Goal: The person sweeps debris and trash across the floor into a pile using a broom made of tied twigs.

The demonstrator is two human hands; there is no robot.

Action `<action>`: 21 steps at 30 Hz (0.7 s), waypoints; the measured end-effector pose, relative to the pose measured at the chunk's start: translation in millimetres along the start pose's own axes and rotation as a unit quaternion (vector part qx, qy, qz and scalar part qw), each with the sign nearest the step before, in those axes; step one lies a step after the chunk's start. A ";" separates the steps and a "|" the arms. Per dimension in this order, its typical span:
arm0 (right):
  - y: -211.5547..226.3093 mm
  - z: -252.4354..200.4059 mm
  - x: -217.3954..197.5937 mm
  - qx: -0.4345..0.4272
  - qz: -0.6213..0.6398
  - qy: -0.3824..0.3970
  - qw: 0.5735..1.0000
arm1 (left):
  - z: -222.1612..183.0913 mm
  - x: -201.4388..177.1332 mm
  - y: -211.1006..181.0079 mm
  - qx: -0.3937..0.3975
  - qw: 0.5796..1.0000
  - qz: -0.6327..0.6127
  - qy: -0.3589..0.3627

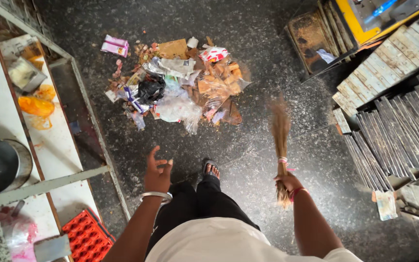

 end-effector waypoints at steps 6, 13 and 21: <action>36.8 110.4 21.1 0.052 -0.088 0.048 0.994 | -30.8 29.2 -0.5 0.005 0.995 0.074 0.074; 53.7 135.2 120.6 -0.042 -0.500 0.028 0.865 | -30.9 67.4 -26.8 0.031 0.993 0.072 0.085; 13.3 -6.0 44.7 -0.084 -0.211 0.007 0.974 | -28.5 25.4 -63.5 0.123 0.990 -0.074 0.001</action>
Point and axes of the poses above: each hand's wrist, its own z-axis towards the middle knuckle, its own x-axis out of the palm, y = z × x, the point moved 8 cm from there along z, towards the middle knuckle, and after that the axes turned 2 degrees about z, right-handed, at the moved point
